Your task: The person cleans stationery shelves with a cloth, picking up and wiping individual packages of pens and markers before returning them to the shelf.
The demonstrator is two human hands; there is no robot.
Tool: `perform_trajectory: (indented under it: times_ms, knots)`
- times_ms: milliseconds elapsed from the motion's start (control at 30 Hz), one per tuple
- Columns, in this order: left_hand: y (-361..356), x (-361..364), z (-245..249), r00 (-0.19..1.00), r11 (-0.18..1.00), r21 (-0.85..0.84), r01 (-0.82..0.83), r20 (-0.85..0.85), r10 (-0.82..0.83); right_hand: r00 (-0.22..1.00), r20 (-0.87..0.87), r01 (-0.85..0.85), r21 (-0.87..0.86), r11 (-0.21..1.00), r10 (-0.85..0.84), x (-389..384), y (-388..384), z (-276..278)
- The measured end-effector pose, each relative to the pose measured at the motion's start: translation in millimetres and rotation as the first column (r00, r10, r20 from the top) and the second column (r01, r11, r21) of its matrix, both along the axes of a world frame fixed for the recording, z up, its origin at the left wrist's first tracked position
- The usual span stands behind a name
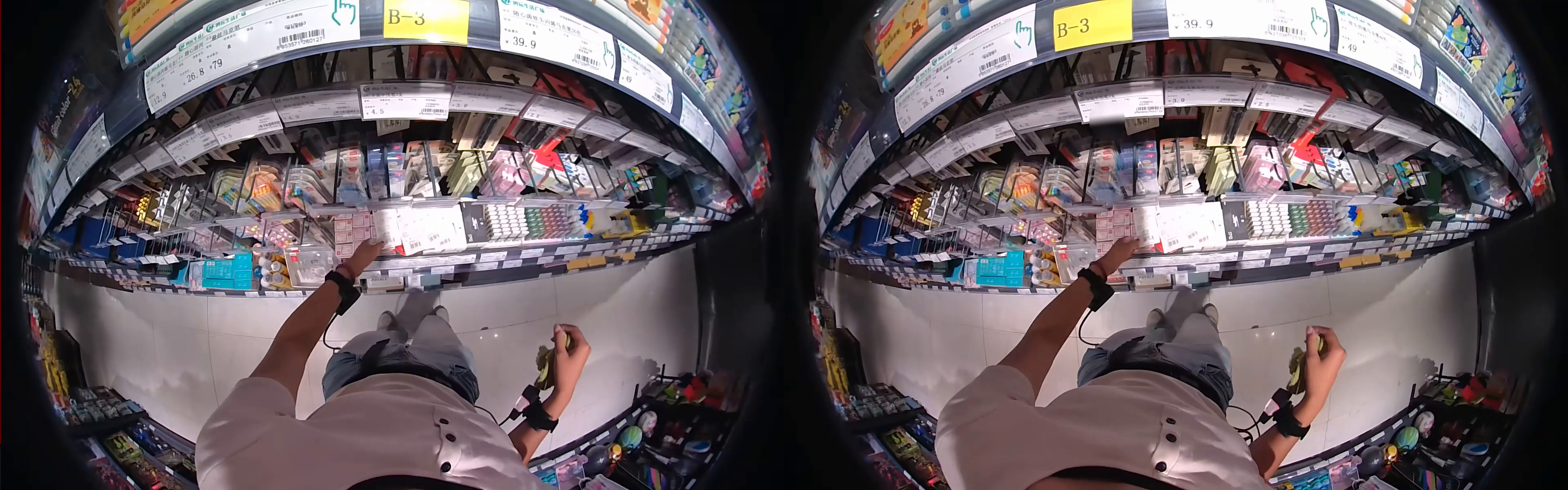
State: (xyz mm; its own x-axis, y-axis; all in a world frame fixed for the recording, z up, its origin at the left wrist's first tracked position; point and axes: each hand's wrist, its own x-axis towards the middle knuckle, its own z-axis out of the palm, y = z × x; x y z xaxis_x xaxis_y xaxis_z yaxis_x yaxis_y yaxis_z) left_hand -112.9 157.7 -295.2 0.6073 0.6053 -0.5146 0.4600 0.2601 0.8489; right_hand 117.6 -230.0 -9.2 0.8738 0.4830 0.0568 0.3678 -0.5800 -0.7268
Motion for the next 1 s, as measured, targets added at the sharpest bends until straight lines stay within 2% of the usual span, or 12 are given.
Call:
perform_trajectory:
  times_ms: [167, 267, 300, 333, 367, 433, 533, 567, 667, 700, 767, 1000]
  knots:
    - [-83, 4, 205, 0.903, 0.938, -0.116, 0.326, 0.333, -0.272, 0.925, -0.214, -0.156, 0.543, 0.825, 0.315, -9, 108, 21]
    - [-121, 18, 258, 0.718, 0.934, -0.026, 0.357, 0.647, -0.256, 0.719, -0.265, -0.436, 0.548, 0.714, 0.642, -51, 175, 46]
    - [-125, 18, 276, 0.770, 0.931, 0.068, 0.360, 0.541, -0.337, 0.676, -0.011, -0.560, 0.642, 0.524, 0.737, -65, 197, 42]
    - [-128, 16, 288, 0.813, 0.915, 0.160, 0.371, 0.420, -0.403, 0.591, -0.135, -0.598, 0.588, 0.545, 0.795, -74, 209, 48]
    - [-130, 16, 290, 0.863, 0.972, 0.083, 0.220, 0.447, -0.233, 0.497, -0.200, -0.575, 0.653, 0.493, 0.845, -75, 225, 35]
    - [-133, 18, 291, 0.875, 0.992, -0.075, -0.101, 0.467, 0.124, 0.530, -0.164, -0.553, 0.676, 0.486, 0.832, -61, 256, 30]
    - [-129, -6, 285, 0.800, 0.877, -0.111, -0.467, 0.371, 0.472, 0.759, 0.116, -0.566, 0.604, 0.561, 0.641, -25, 308, 34]
    - [-128, -17, 286, 0.773, 0.847, -0.082, -0.525, 0.371, 0.515, 0.806, 0.044, -0.552, 0.416, 0.722, 0.591, -6, 329, 28]
    - [-135, -49, 292, 0.679, 0.768, -0.054, -0.638, 0.431, 0.594, 0.722, 0.211, -0.680, 0.390, 0.621, 0.659, 10, 366, 38]
    - [-137, -60, 283, 0.633, 0.726, -0.034, -0.687, 0.462, 0.621, 0.711, 0.440, -0.700, 0.363, 0.616, 0.549, 20, 399, 14]
    - [-154, -79, 293, 0.592, 0.694, -0.069, -0.717, 0.466, 0.657, 0.582, 0.481, -0.779, 0.098, 0.619, 0.656, 23, 409, 31]
    - [-215, -121, 285, 0.273, 0.415, -0.213, -0.885, 0.486, 0.830, 0.321, 0.738, -0.834, -0.077, 0.547, 0.594, 90, 489, -12]
